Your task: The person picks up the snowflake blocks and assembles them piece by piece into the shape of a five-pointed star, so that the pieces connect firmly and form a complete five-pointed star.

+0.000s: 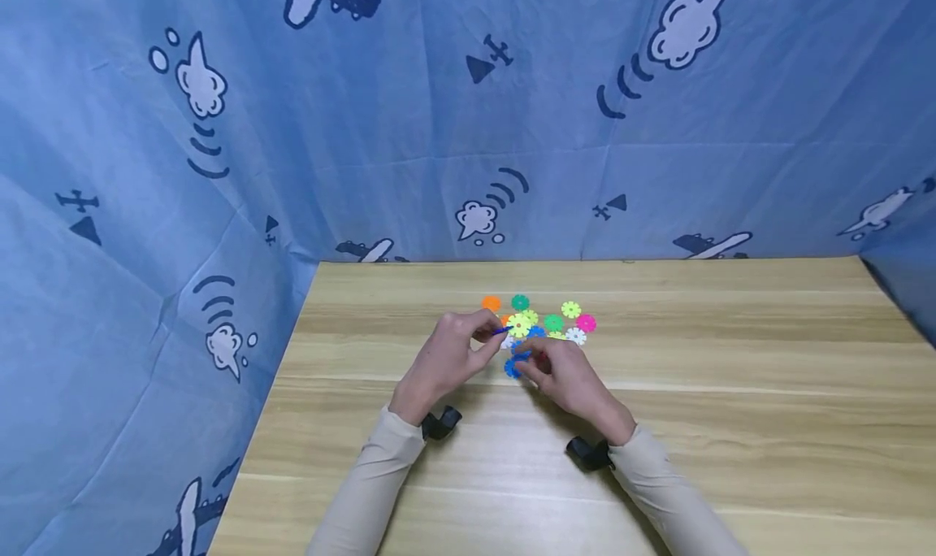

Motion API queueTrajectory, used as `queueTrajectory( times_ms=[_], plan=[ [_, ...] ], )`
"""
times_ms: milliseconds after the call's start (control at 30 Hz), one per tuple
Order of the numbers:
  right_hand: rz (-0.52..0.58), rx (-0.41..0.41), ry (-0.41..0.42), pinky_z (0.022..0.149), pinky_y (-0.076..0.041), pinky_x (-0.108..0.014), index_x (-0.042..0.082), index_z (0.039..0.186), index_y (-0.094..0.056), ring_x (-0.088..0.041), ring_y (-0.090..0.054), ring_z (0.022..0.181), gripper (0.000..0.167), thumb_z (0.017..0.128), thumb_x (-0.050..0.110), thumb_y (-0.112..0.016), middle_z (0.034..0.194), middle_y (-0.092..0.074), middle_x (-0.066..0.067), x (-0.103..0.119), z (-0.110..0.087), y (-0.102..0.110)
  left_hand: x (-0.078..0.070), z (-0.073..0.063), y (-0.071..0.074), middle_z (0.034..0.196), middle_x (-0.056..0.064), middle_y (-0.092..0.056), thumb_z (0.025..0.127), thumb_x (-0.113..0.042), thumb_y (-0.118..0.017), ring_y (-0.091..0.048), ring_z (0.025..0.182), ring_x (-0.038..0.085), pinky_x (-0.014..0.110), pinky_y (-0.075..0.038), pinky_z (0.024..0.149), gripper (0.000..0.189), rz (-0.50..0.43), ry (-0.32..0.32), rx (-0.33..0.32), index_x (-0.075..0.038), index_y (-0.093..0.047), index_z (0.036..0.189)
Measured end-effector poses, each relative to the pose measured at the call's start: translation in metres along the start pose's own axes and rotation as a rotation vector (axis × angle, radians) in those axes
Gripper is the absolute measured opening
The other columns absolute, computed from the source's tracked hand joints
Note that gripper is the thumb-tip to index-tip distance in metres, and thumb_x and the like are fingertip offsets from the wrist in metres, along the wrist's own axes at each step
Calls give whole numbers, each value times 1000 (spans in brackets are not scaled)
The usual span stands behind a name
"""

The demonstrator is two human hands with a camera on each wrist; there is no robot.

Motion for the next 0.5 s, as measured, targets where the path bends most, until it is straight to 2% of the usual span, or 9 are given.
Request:
queueTrajectory(
  times_ms=[67, 167, 367, 500],
  plan=[
    [-88, 10, 23, 62, -45, -20, 6, 112, -76, -6, -52, 65, 23, 92, 18, -81, 72, -61, 5, 1, 2, -7, 1, 0, 2, 94, 3, -80, 96, -9, -75, -77, 81, 11, 18, -62, 77, 4, 1, 6, -4, -8, -73, 100],
    [-126, 12, 11, 66, -46, -21, 7, 106, -77, -6, -53, 69, 23, 87, 17, -86, 74, -62, 5, -1, 2, -11, 1, 0, 4, 94, 2, -80, 97, -12, -74, -75, 81, 9, 17, -61, 77, 5, 6, 20, -11, -8, -74, 101],
    [-49, 27, -58, 66, -44, -22, 8, 90, -68, -11, -52, 70, 25, 80, 11, -91, 77, -60, 0, -5, -1, -5, 2, 1, 8, 94, 3, -78, 98, -14, -74, -72, 80, 10, 17, -61, 76, 9, 9, 51, -29, -7, -75, 103],
    [3, 43, -62, 62, -46, -20, 8, 87, -63, -11, -53, 67, 25, 83, 7, -87, 76, -60, -1, -5, -1, 5, 3, 1, 10, 98, 3, -79, 98, -15, -74, -71, 81, 9, 17, -60, 77, 12, 11, 68, -30, -7, -76, 106]
  ],
)
Point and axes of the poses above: each hand's wrist, its own z-axis towards the middle knuckle, its own y-axis out of the back of the hand, x = y × z, the point moved 5 cm from there along z, towards the middle knuckle
